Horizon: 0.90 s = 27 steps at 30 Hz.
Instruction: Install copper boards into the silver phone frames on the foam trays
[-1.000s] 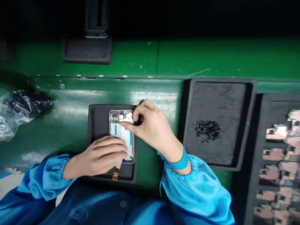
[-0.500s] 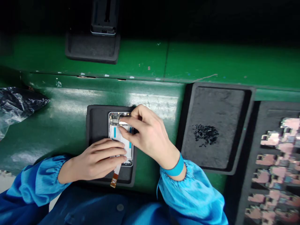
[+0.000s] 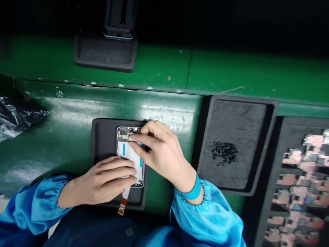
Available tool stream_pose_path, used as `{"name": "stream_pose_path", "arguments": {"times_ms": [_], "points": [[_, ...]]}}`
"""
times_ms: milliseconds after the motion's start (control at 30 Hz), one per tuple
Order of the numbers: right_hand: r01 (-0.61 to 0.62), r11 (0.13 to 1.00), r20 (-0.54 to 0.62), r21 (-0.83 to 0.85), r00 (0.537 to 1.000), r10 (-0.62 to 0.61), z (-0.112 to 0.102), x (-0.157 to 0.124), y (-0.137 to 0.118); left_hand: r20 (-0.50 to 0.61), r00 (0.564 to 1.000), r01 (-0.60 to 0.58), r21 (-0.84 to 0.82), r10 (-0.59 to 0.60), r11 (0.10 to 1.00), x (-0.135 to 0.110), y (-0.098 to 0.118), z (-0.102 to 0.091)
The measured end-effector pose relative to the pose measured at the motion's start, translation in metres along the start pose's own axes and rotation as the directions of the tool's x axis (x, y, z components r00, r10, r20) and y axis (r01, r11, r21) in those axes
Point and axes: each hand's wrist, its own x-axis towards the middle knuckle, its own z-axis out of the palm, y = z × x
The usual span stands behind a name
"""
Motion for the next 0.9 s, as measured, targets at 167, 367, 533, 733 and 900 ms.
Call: {"name": "stream_pose_path", "arguments": {"times_ms": [167,367,533,733,900], "points": [[-0.018,1.0,0.002,0.025,1.0,0.018,0.0,-0.0014,0.0011,0.004,1.0,-0.004,0.006,0.004,1.0,-0.0004,0.0001,0.0001],[-0.081,0.99,0.004,0.116,0.997,0.081,0.0003,-0.0014,0.0012,-0.001,1.0,0.005,0.001,-0.005,1.0,-0.0004,0.0005,0.0009],[-0.128,0.974,0.023,0.184,0.992,0.126,-0.0004,0.0005,-0.0006,0.007,1.0,0.011,-0.001,-0.011,1.0,-0.001,0.0002,0.0013],[-0.153,0.975,0.024,0.163,0.988,0.151,0.0004,-0.0001,-0.0026,0.001,1.0,0.008,-0.005,-0.008,1.0,-0.0012,0.0003,0.0014],[-0.117,0.992,0.017,0.038,0.993,0.116,-0.0006,-0.002,-0.0034,0.01,1.0,0.015,-0.01,-0.015,1.0,-0.0005,0.0001,0.0004]]}}
